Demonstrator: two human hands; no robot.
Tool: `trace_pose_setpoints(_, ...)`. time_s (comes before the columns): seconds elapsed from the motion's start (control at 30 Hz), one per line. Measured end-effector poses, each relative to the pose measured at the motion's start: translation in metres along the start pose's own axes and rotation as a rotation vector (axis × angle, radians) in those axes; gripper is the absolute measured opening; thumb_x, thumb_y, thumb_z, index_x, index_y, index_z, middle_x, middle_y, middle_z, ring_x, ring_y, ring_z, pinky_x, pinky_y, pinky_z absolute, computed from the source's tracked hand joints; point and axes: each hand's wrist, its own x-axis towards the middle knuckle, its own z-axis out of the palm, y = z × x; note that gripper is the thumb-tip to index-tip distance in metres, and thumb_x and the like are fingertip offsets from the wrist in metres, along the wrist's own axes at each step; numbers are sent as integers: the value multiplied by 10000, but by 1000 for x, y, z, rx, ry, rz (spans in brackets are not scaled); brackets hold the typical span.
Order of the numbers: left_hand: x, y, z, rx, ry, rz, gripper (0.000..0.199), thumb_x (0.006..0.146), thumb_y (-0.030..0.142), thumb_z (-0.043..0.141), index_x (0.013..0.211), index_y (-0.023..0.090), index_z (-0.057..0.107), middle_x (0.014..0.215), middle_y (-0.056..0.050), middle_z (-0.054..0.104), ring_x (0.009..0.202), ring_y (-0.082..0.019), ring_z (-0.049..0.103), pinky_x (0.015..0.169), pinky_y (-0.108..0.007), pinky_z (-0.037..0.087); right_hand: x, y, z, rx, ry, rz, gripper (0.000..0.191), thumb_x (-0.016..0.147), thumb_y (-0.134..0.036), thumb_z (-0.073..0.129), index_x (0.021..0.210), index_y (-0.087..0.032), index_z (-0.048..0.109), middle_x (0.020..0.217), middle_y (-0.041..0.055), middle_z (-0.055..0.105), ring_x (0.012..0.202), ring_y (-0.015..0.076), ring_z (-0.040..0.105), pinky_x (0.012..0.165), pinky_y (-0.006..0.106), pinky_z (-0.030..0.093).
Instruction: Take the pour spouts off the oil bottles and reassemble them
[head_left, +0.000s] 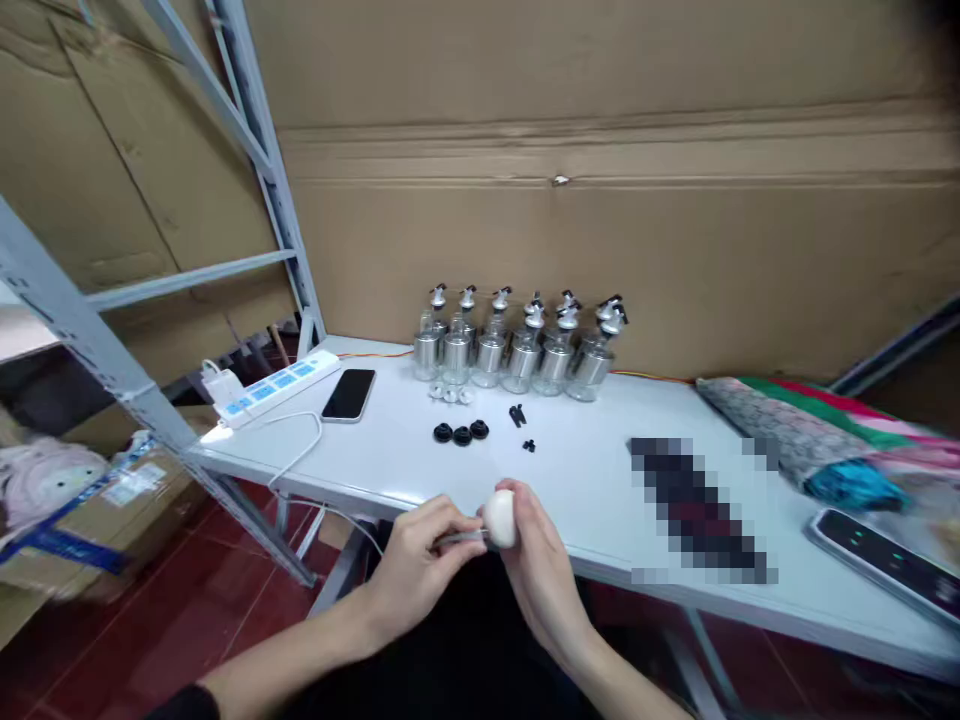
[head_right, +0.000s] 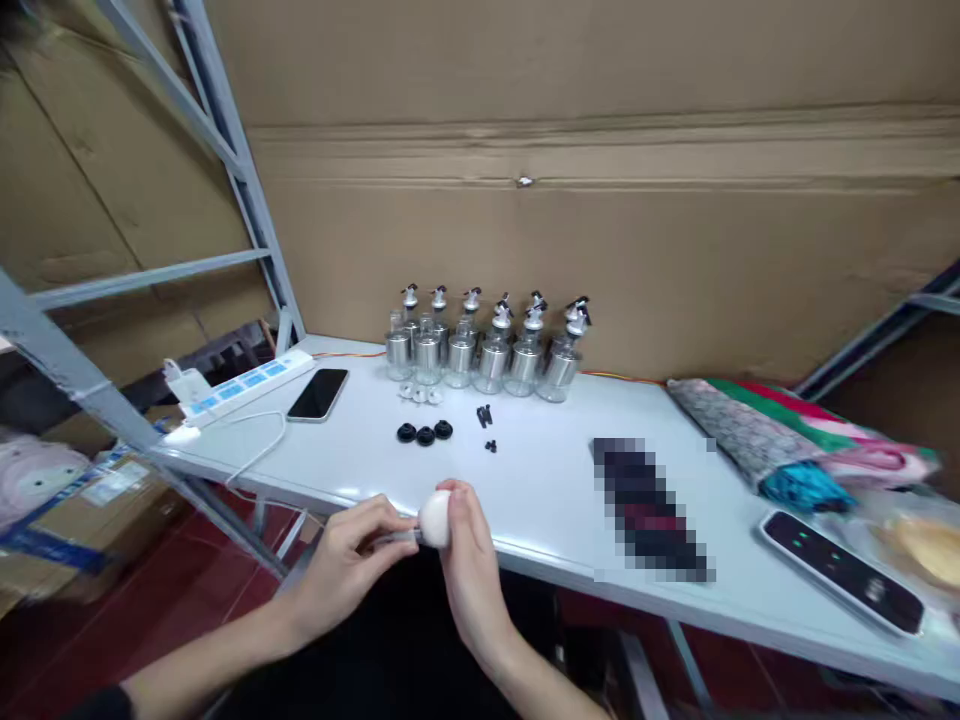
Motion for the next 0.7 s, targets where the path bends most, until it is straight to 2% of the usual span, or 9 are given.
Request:
trace_pose_setpoints(0.1,5,0,-2,-12,-35,-63,102,796,237,643,776,149,689,679,-18,592,615,-116,514,586,-222,384,0,5,0,-11,11,-1,450,791,-649,528,930,-222,524,740,-19,489,672,128,441,617,253,392)
trace_pose_setpoints(0.2,6,1,-5,-28,-57,-146,96,769,241,670,732,153,681,680,-13,617,628,-117,522,599,-223,381,1,13,-1,-103,27,-59,450,828,-663,446,929,-228,504,733,-17,474,669,136,440,619,263,393)
trace_pose_setpoints(0.33,4,-2,-11,-44,-65,-275,112,727,262,705,716,160,661,668,8,621,615,-105,502,586,-216,360,2,22,-1,-308,54,-245,431,871,-642,372,916,-230,492,778,-2,475,707,150,454,673,285,409)
trace_pose_setpoints(0.43,1,-7,-15,-83,-62,-367,164,693,277,725,677,154,617,634,25,587,596,-94,470,572,-210,345,2,27,0,-393,20,-353,397,894,-607,360,907,-233,493,804,3,472,721,153,457,692,290,416)
trace_pose_setpoints(0.7,-4,-14,-11,-219,-18,-433,200,685,292,713,666,146,577,636,19,564,613,-99,468,600,-216,359,3,38,6,-401,-15,-289,387,911,-602,300,929,-240,438,808,2,440,734,159,448,707,294,422)
